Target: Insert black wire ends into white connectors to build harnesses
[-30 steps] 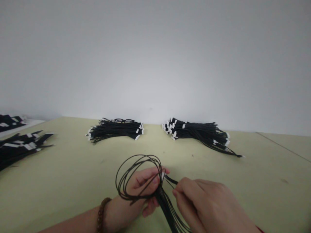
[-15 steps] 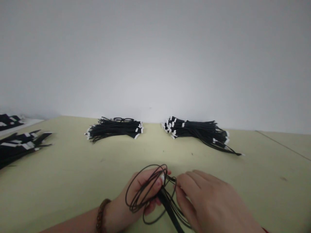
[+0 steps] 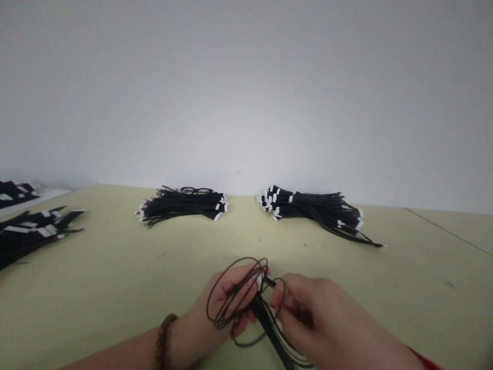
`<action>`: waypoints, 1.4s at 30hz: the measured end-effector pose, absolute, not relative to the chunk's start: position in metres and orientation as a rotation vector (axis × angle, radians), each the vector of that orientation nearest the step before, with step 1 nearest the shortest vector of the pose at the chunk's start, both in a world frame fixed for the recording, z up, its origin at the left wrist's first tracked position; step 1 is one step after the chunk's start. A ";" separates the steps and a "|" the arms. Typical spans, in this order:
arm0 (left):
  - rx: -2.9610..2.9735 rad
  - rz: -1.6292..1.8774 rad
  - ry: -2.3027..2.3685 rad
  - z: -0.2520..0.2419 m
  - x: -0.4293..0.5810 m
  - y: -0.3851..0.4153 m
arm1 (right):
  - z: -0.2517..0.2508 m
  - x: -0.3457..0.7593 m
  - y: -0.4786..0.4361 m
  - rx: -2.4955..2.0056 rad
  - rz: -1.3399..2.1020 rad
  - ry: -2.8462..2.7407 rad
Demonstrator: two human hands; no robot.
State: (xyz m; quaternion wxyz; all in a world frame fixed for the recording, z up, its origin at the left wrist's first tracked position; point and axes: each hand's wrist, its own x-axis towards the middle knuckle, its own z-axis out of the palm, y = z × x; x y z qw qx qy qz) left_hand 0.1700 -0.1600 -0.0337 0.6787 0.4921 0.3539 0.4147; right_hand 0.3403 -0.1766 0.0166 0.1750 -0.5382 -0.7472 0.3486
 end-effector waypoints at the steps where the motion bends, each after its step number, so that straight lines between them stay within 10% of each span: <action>1: 1.117 0.942 0.808 -0.037 0.170 -0.159 | 0.024 0.347 -0.174 -1.478 1.206 -2.025; 5: 1.107 0.981 0.934 -0.044 0.169 -0.153 | 0.054 0.383 -0.162 -1.006 1.847 -1.573; 12: 1.055 1.001 0.940 -0.048 0.168 -0.153 | 0.070 0.406 -0.144 -0.816 0.946 -1.172; 22: 0.844 0.977 0.753 -0.046 0.168 -0.158 | 0.034 0.353 -0.177 -1.045 1.416 -1.532; 42: 0.929 0.908 0.587 -0.048 0.163 -0.159 | 0.012 0.342 -0.184 -1.400 0.715 -2.168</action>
